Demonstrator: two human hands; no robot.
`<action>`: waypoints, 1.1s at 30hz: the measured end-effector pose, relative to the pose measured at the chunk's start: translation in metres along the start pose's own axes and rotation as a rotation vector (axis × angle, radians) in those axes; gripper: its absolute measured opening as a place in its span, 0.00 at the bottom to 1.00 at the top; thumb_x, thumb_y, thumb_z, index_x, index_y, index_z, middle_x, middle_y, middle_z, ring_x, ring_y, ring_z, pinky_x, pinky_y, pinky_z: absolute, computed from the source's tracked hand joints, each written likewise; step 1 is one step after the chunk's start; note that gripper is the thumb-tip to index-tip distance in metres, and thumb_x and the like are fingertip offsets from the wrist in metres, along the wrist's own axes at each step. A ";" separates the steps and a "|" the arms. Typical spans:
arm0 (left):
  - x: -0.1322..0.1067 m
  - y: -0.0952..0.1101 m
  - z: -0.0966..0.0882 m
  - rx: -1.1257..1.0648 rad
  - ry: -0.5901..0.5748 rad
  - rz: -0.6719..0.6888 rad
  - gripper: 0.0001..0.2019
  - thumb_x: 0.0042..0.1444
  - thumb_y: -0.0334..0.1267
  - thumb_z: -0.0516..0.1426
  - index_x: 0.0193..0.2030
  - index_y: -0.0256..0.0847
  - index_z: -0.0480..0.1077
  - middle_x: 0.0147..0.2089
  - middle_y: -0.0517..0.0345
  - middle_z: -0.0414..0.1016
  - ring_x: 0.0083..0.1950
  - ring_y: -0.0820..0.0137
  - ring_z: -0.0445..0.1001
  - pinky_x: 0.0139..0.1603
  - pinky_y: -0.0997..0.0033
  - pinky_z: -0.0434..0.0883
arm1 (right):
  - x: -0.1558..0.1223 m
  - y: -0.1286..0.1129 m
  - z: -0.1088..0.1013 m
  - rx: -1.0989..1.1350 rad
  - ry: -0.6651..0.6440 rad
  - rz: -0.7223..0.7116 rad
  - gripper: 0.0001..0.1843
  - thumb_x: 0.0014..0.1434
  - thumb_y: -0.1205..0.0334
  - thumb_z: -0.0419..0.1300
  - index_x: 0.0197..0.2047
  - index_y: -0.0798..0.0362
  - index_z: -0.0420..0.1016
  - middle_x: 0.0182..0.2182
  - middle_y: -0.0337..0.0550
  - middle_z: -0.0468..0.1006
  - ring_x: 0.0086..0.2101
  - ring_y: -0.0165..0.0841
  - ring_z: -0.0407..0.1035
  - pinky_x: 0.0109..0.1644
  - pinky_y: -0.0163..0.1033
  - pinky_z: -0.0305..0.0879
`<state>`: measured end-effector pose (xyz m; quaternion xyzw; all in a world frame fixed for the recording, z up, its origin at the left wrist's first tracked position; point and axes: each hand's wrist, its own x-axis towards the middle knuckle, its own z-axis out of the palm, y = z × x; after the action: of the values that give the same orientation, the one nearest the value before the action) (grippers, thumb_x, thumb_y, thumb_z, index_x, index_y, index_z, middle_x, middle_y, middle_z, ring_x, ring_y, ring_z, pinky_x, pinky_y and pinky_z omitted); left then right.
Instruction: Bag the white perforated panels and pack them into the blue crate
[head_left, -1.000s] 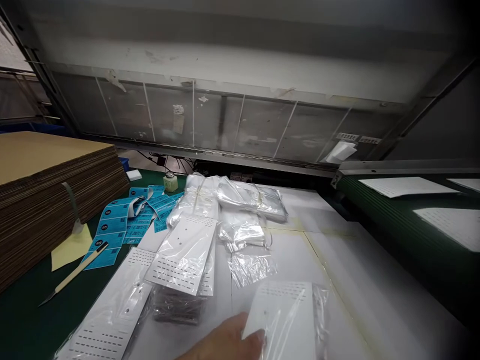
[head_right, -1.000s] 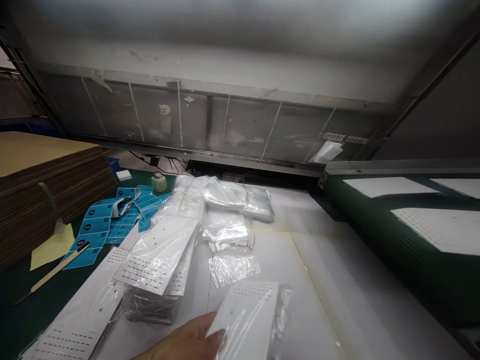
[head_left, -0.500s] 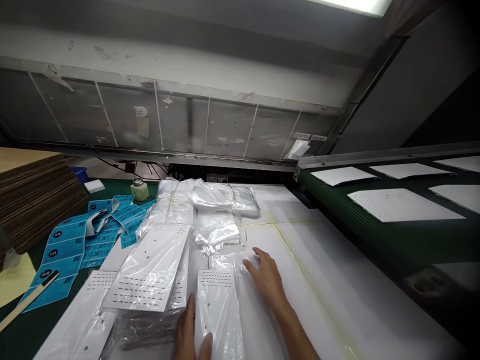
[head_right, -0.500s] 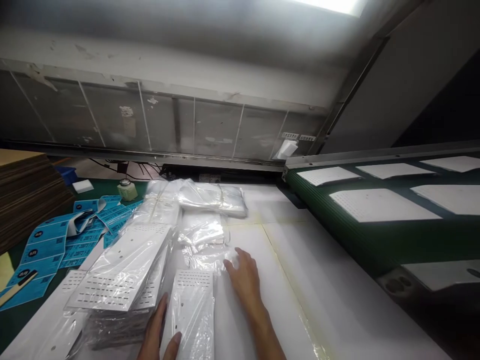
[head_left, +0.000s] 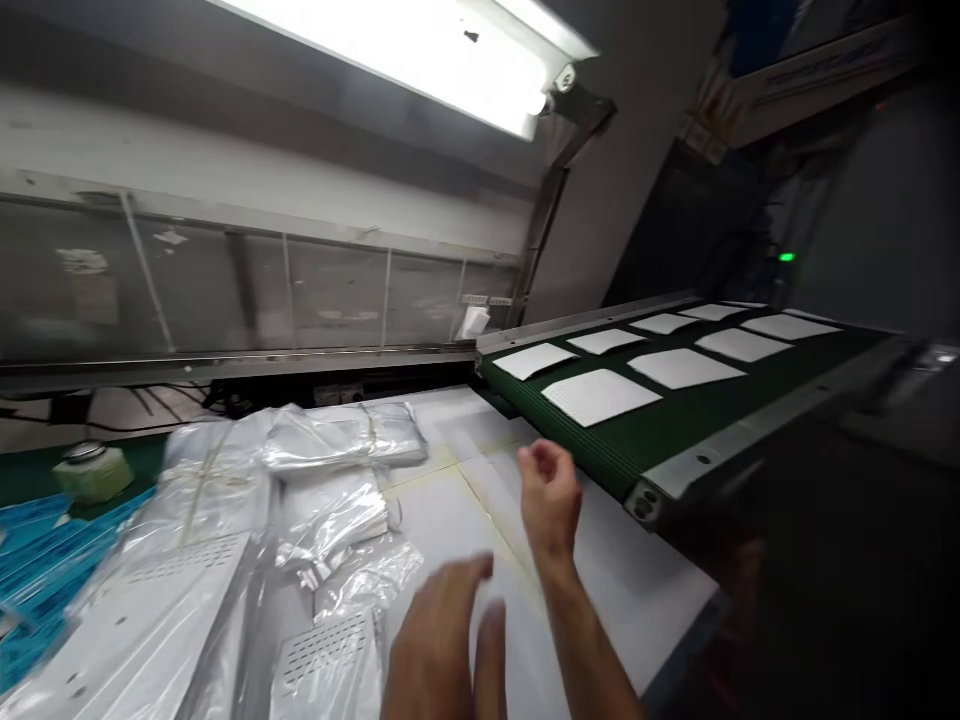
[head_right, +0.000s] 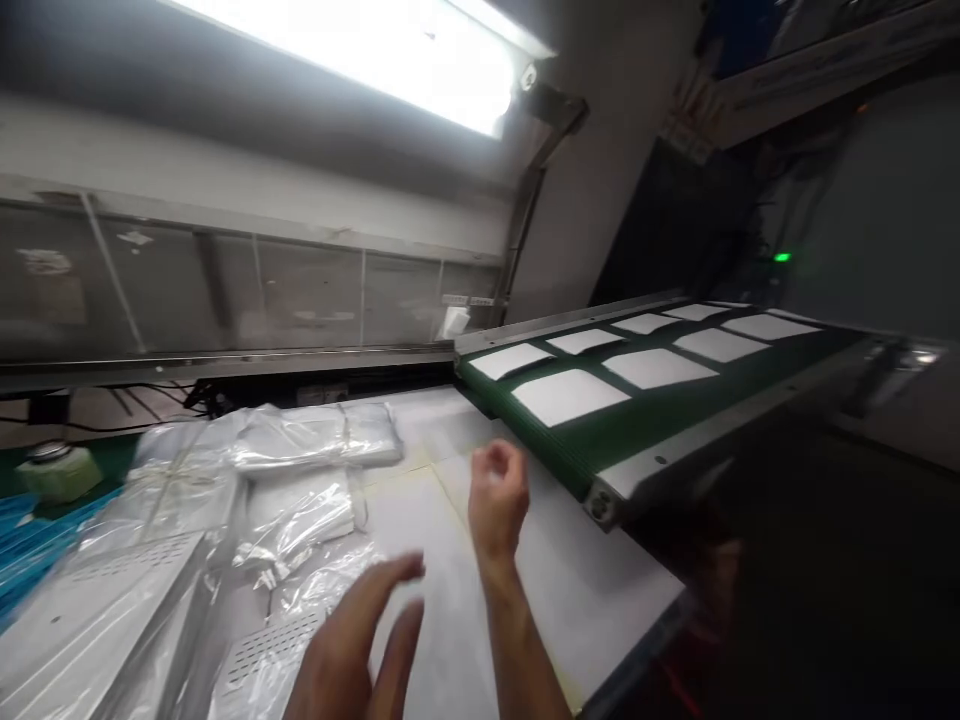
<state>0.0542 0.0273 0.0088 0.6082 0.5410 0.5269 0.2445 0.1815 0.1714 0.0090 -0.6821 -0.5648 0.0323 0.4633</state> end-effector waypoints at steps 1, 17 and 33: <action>0.026 0.009 0.010 0.012 -0.024 0.038 0.15 0.59 0.42 0.50 0.51 0.47 0.68 0.50 0.53 0.74 0.52 0.60 0.71 0.52 0.63 0.67 | 0.026 -0.002 -0.014 -0.046 0.077 0.000 0.25 0.64 0.51 0.39 0.56 0.60 0.57 0.51 0.57 0.67 0.50 0.40 0.63 0.53 0.42 0.58; 0.341 -0.015 0.188 0.333 -0.338 0.395 0.22 0.57 0.45 0.56 0.56 0.39 0.62 0.60 0.48 0.62 0.60 0.57 0.60 0.59 0.46 0.57 | 0.168 0.086 -0.020 -0.584 -0.087 -0.062 0.47 0.42 0.40 0.64 0.61 0.57 0.58 0.61 0.62 0.55 0.61 0.62 0.40 0.55 0.73 0.28; 0.329 0.025 0.018 -0.040 -0.714 -0.080 0.21 0.61 0.47 0.46 0.47 0.32 0.70 0.44 0.45 0.77 0.42 0.63 0.75 0.39 0.67 0.71 | 0.017 0.004 -0.030 0.196 0.347 -0.682 0.31 0.57 0.70 0.50 0.63 0.45 0.53 0.63 0.42 0.57 0.62 0.47 0.50 0.60 0.60 0.54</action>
<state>0.0346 0.3263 0.1488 0.7272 0.4347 0.2818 0.4503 0.2078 0.1680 0.0314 -0.4031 -0.6665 -0.1853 0.5992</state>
